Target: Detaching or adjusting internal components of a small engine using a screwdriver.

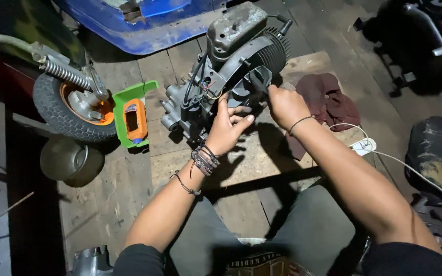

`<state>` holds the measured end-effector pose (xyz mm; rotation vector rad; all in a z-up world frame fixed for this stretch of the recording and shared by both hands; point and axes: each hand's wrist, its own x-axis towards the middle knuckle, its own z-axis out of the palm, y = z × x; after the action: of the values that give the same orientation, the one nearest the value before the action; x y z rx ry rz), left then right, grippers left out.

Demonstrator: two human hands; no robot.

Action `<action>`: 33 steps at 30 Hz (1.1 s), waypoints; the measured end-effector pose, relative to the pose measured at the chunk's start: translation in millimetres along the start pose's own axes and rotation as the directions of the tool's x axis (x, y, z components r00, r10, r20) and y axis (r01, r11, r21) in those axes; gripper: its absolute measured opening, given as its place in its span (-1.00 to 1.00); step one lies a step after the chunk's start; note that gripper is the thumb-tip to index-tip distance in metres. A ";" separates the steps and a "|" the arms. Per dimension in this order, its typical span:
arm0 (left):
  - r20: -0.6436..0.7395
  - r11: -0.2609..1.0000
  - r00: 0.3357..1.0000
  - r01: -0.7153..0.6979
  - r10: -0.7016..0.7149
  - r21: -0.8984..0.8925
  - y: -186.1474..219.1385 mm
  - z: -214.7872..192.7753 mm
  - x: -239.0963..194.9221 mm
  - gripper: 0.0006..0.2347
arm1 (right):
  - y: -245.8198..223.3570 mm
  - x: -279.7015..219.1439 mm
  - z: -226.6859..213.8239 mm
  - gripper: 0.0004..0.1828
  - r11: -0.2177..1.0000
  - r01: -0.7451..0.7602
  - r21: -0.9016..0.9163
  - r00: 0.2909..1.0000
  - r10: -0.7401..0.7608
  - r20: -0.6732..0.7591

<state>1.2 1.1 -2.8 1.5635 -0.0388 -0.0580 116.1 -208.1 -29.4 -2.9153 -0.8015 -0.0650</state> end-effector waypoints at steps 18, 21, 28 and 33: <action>0.011 1.000 1.000 -0.012 0.012 0.013 0.2 -3.7 -0.5 -0.16 | -25.8 -13.9 -44.5 -0.65 0.799 0.076 0.597 0.997 -0.067 -0.037; 0.009 1.000 1.000 -0.014 0.014 0.003 4.5 -0.4 -0.5 -0.20 | -16.2 -15.2 -38.3 -0.60 0.865 0.057 0.498 0.998 -0.064 -0.004; 0.003 0.999 1.000 -0.023 0.023 0.037 3.6 -0.7 -1.0 -0.18 | -21.1 -12.1 -36.8 -0.59 0.945 0.074 0.318 0.997 -0.074 -0.013; 0.014 0.998 1.000 -0.002 0.001 0.064 8.1 -5.0 -0.2 -0.18 | -16.2 -4.6 -23.5 -0.63 0.999 -0.037 0.018 0.999 0.038 -0.024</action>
<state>1.4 6.2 5.3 1.6274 -0.0534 -0.0673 103.6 -199.5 -4.8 -2.9059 -0.7398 -0.0888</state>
